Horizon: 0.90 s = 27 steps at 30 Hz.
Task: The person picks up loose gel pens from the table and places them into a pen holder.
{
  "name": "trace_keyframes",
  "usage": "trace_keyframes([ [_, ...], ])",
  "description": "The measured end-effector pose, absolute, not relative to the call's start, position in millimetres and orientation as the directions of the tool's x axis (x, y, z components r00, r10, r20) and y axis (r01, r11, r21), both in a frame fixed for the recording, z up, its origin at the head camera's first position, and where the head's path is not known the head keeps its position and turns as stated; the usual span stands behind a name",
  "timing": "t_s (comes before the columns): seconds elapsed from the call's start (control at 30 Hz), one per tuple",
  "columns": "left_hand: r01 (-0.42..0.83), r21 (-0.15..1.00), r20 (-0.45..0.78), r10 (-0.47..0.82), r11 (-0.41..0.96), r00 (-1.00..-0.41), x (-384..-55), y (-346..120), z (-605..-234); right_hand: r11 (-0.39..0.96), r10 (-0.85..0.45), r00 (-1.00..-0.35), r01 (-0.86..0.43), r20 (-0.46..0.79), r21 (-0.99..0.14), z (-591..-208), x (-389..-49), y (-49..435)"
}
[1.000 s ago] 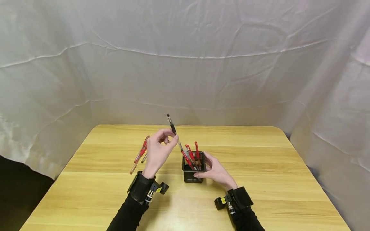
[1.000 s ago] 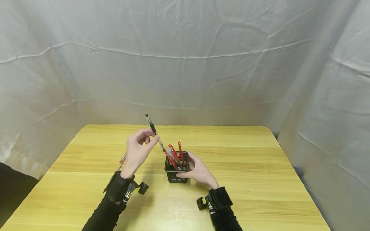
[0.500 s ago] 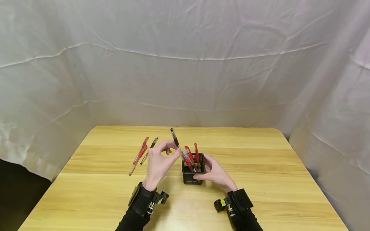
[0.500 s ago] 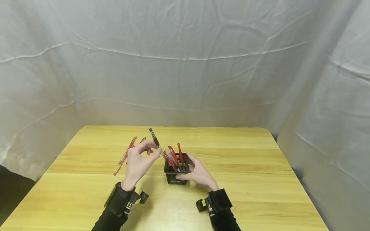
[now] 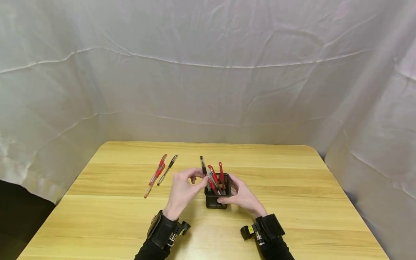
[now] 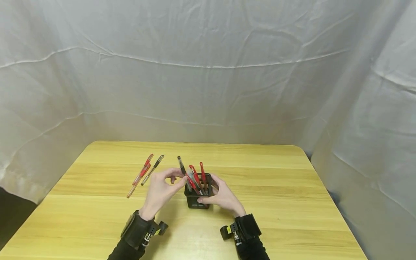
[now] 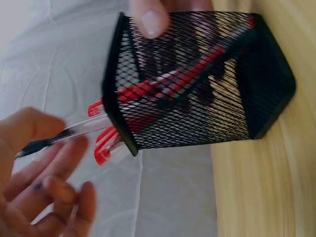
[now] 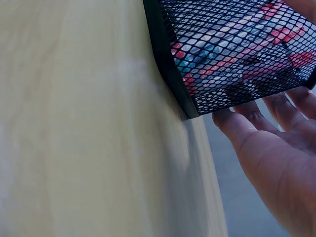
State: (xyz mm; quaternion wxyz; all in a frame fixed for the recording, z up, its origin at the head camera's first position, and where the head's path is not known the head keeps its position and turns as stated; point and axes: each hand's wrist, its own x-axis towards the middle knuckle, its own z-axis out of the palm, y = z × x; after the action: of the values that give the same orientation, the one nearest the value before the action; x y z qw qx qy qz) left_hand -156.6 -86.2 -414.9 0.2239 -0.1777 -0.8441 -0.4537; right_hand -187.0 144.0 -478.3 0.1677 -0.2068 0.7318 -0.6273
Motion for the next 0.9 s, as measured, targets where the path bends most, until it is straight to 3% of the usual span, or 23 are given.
trace_keyframes([
  [0.13, 0.436, 0.680, 0.441, 0.145, 0.590, -0.886, -154, -86, -415, 0.124, -0.518, -0.855, -0.096, 0.018, -0.988, -479, -187, 145],
  [0.33, 0.314, 0.711, 0.324, 0.104, 0.629, -0.940, -152, -92, -410, 0.130, -0.510, -0.860, -0.083, 0.006, -0.988, -477, -185, 146],
  [0.63, 0.184, 0.702, 0.222, 0.033, 0.688, -0.974, -168, -129, -426, 0.182, -0.466, -0.883, -0.037, -0.053, -0.983, -474, -184, 148],
  [0.9, 0.078, 0.625, 0.102, 0.019, 0.776, -0.995, -177, -153, -448, 0.208, -0.466, -0.883, -0.049, -0.055, -0.977, -475, -183, 152],
])
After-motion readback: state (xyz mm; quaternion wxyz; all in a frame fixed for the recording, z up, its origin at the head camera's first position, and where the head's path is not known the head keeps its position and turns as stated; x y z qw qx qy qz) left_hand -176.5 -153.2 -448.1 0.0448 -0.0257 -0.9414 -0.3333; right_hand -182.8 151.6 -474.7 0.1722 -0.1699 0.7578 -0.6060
